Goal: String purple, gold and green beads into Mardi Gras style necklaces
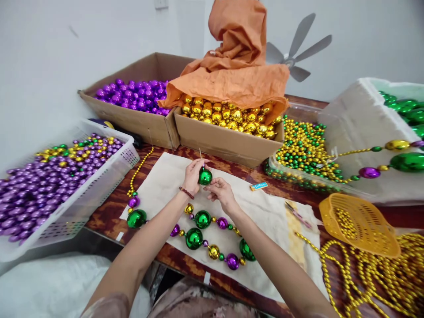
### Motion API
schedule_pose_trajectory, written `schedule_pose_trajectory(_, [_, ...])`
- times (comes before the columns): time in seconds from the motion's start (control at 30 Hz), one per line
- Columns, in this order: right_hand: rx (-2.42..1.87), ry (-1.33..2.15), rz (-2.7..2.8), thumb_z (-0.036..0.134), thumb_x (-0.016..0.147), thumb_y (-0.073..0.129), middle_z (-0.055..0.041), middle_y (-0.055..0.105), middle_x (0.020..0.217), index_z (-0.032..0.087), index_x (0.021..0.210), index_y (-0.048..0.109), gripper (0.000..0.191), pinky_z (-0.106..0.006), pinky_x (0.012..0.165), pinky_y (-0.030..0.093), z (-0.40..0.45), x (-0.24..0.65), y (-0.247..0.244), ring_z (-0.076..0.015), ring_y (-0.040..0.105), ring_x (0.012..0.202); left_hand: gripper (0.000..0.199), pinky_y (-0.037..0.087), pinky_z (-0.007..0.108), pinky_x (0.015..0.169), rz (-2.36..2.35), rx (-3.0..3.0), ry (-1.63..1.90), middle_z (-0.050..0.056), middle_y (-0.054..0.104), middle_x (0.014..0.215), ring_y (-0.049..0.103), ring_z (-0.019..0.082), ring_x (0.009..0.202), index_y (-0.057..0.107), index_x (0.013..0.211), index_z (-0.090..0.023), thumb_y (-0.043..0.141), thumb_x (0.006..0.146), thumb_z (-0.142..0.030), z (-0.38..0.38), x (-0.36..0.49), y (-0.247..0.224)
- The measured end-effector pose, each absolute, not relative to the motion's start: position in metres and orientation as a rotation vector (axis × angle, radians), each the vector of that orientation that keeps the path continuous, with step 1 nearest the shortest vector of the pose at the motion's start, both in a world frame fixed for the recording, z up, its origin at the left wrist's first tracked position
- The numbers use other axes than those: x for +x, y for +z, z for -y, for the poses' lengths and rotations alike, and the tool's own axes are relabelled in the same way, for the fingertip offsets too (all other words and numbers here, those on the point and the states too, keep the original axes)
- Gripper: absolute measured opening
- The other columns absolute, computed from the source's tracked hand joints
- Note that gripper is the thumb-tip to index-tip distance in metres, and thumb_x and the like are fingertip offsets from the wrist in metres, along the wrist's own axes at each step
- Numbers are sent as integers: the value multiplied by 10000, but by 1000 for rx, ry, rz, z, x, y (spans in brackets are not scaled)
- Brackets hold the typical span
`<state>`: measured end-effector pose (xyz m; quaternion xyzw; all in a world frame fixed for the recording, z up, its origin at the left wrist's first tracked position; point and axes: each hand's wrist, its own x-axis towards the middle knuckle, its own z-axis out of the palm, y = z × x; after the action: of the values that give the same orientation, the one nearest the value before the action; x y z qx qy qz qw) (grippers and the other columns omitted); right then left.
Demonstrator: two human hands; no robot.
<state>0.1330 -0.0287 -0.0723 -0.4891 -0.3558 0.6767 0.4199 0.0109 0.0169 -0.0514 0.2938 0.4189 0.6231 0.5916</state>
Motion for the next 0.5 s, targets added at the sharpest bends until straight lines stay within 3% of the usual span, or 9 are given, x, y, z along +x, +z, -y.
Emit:
schedule_pose_trajectory(0.1, [-1267, 1719, 1036, 351, 580, 767, 12, 737, 703, 201, 805, 567, 336, -167, 349, 410, 23, 146, -69, -112, 614, 395, 246, 452, 223, 559, -1018, 720, 1450, -32, 579, 621, 613, 115, 590, 693, 802, -153, 718, 711, -381, -22, 14, -56])
schedule_pose_trajectory(0.3, [-1264, 1377, 1131, 446, 688, 718, 10, 718, 752, 185, 832, 680, 300, -156, 322, 344, -12, 167, -52, -72, 570, 394, 229, 451, 236, 571, -1040, 1042, 1176, -17, 611, 611, 586, 118, 569, 680, 733, -155, 677, 726, -384, -23, 16, -59])
schedule_pose_trajectory(0.4, [-1214, 1357, 1157, 440, 663, 741, 26, 668, 614, 174, 755, 691, 286, -167, 315, 312, -27, 165, -47, -74, 522, 373, 232, 442, 232, 590, -1051, 1269, 1037, -6, 636, 608, 558, 114, 584, 643, 628, -160, 639, 747, -359, -23, 18, -58])
schedule_pose_trajectory(0.5, [-1210, 1263, 1030, 431, 668, 755, 50, 599, 519, 179, 674, 660, 269, -165, 334, 327, -33, 170, -48, -73, 510, 375, 212, 455, 239, 629, -1013, 1355, 891, 0, 659, 617, 584, 126, 614, 691, 704, -157, 635, 754, -355, -23, 15, -58])
